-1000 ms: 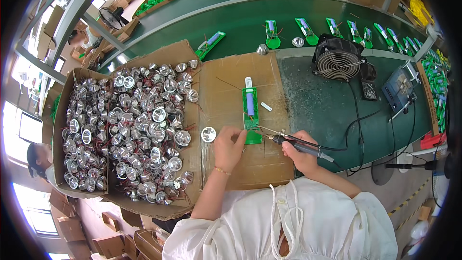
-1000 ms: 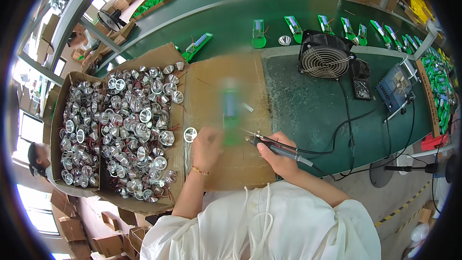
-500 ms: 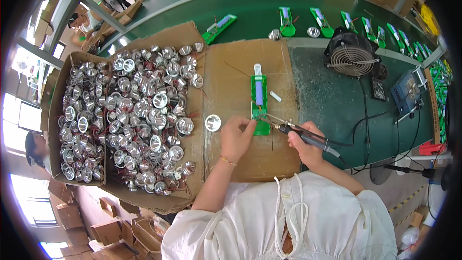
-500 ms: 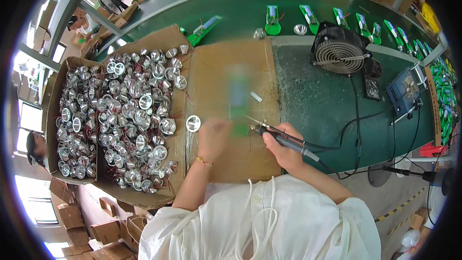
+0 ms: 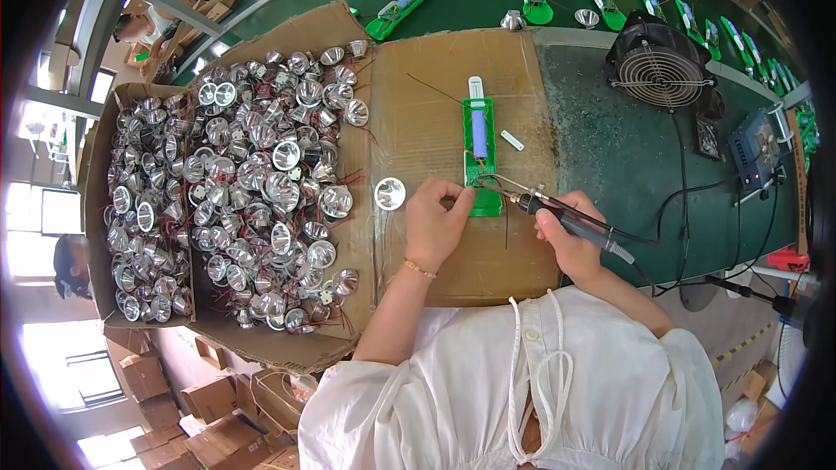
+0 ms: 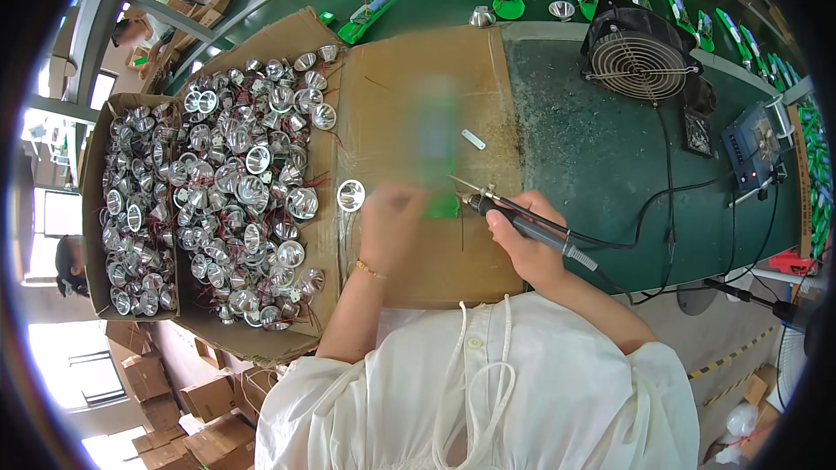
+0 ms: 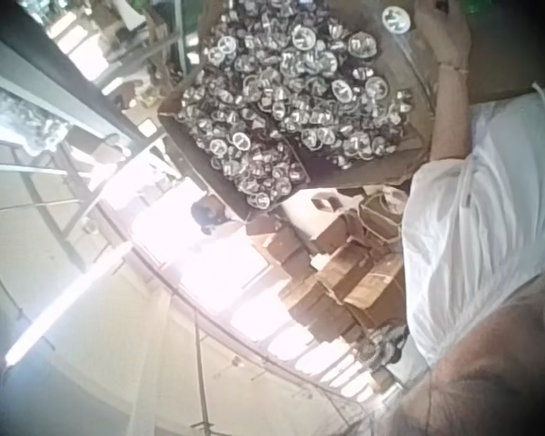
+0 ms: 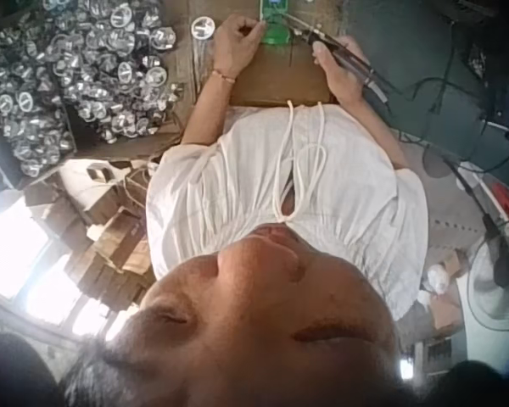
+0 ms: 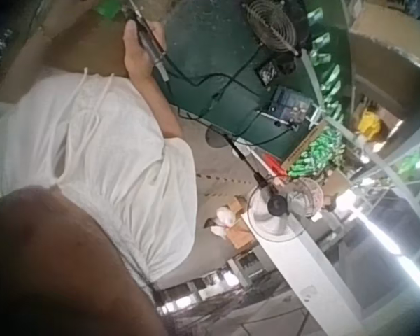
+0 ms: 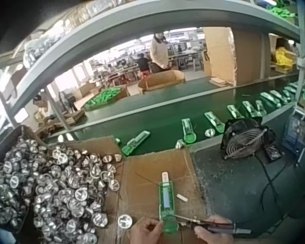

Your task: The person solders reflector wires onto flashlight bodies using a soldering iron and places the assembled flashlights onto a conveyor belt.

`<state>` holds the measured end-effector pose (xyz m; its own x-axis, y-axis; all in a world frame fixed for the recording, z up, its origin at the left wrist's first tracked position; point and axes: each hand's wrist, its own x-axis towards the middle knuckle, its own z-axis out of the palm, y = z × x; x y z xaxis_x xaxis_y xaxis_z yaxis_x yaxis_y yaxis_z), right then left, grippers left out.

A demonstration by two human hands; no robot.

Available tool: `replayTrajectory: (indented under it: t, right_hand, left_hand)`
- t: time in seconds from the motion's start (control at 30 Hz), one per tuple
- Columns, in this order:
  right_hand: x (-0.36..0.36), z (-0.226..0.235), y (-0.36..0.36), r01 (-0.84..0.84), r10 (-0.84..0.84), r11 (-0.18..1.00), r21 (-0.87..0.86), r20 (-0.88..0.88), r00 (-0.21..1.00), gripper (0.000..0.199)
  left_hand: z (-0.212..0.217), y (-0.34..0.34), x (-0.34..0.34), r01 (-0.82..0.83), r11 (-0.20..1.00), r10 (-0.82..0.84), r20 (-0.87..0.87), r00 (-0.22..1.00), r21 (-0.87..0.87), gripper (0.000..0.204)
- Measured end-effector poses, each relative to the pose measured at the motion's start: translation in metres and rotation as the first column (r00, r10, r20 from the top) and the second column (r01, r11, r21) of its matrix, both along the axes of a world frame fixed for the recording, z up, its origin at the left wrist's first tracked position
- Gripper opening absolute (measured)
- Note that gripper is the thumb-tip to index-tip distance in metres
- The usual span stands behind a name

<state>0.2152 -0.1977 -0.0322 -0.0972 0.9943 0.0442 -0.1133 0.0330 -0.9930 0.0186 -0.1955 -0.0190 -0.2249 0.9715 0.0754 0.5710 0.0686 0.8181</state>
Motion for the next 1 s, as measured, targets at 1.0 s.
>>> replayTrajectory:
  t: [1.0]
  right_hand:
    - [0.051, -0.008, 0.005, 0.262, -0.262, 0.964, 0.035, -0.01, 0.965, 0.015]
  left_hand:
    - [-0.003, 0.004, -0.001, -0.004, 1.0, 0.004, -0.019, 1.0, 0.014, 0.018]
